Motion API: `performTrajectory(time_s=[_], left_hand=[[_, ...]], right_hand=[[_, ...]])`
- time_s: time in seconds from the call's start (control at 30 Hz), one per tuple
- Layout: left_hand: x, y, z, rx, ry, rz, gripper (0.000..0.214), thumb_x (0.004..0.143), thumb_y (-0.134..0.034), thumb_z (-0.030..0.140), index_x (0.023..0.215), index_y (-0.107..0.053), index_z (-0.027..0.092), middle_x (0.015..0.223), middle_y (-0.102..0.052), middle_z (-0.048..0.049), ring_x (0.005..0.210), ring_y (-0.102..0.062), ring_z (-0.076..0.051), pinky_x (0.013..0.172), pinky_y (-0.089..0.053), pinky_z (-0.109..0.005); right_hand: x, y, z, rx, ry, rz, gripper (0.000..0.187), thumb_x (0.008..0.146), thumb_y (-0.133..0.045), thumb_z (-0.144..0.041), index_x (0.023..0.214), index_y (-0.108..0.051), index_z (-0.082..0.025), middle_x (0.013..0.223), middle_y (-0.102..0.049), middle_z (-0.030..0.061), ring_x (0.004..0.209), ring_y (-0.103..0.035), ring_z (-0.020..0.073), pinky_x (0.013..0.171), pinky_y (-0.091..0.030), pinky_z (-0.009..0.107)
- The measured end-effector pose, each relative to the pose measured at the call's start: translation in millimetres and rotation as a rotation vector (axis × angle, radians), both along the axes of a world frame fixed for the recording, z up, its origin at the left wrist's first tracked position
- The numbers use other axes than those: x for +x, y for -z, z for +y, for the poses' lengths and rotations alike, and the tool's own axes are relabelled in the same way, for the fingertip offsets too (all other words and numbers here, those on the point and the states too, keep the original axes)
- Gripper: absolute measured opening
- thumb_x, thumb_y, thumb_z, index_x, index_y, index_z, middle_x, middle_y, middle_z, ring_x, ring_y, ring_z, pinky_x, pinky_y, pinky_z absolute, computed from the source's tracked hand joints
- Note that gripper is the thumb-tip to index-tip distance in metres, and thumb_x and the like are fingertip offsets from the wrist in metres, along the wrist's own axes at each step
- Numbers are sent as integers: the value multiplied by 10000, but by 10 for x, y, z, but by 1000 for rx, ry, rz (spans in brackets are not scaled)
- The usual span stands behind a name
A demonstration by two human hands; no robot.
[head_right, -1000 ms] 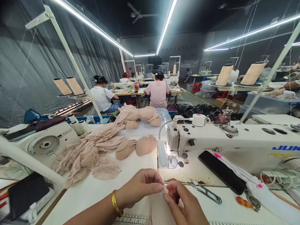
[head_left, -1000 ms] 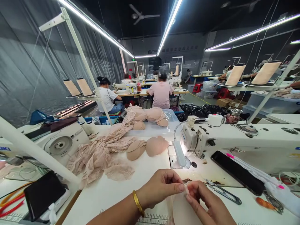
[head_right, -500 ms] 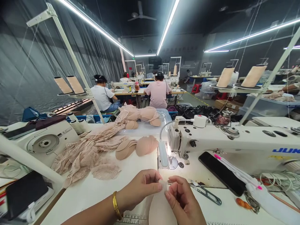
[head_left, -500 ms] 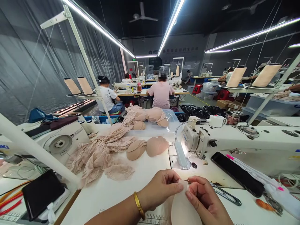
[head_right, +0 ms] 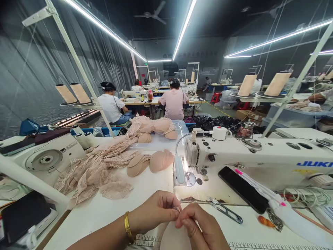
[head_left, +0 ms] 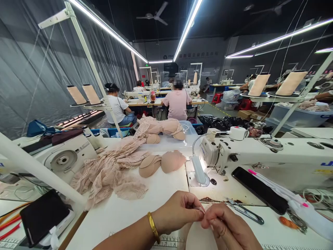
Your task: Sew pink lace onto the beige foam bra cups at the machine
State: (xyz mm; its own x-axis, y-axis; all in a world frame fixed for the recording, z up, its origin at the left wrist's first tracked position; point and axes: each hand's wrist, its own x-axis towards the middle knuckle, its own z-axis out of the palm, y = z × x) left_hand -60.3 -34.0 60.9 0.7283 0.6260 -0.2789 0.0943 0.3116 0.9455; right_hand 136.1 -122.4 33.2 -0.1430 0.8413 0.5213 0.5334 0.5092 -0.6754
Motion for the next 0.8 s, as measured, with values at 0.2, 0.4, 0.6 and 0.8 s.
performTrajectory(time_s=[0.2,0.4,0.6,0.8], left_hand=[[-2,-26,1,-53,-55,32,406,594,-898,437,745,-656,149,665,-558,28,655,-454,-115,666,-309,-284],[8,-33,28,-45,-149,-3,475,597,-921,491,792,-660,145,695,-568,24,687,-455,-122,682,-313,-282],[4,-30,23,-29,-156,-3,479,621,-905,491,815,-654,132,749,-571,8,728,-458,-129,724,-328,-291],[14,-43,14,-33,-140,1,504,625,-905,517,809,-633,134,733,-563,9,714,-456,-130,708,-322,-294]], right_hand=[[395,127,143,222,346,-226,155,1040,-499,-217,944,-599,-286,717,-595,-37,606,-588,160,566,-492,257],[95,63,-72,-177,245,66,223,1069,-527,-464,972,-637,-296,850,-669,-9,746,-660,172,561,-522,224],[-232,52,-60,-178,274,105,246,1030,-562,-473,889,-630,-283,786,-610,-23,691,-587,168,588,-472,255],[-311,42,-23,-253,336,205,279,1033,-469,-451,844,-587,-282,800,-603,-16,710,-552,182,596,-404,289]])
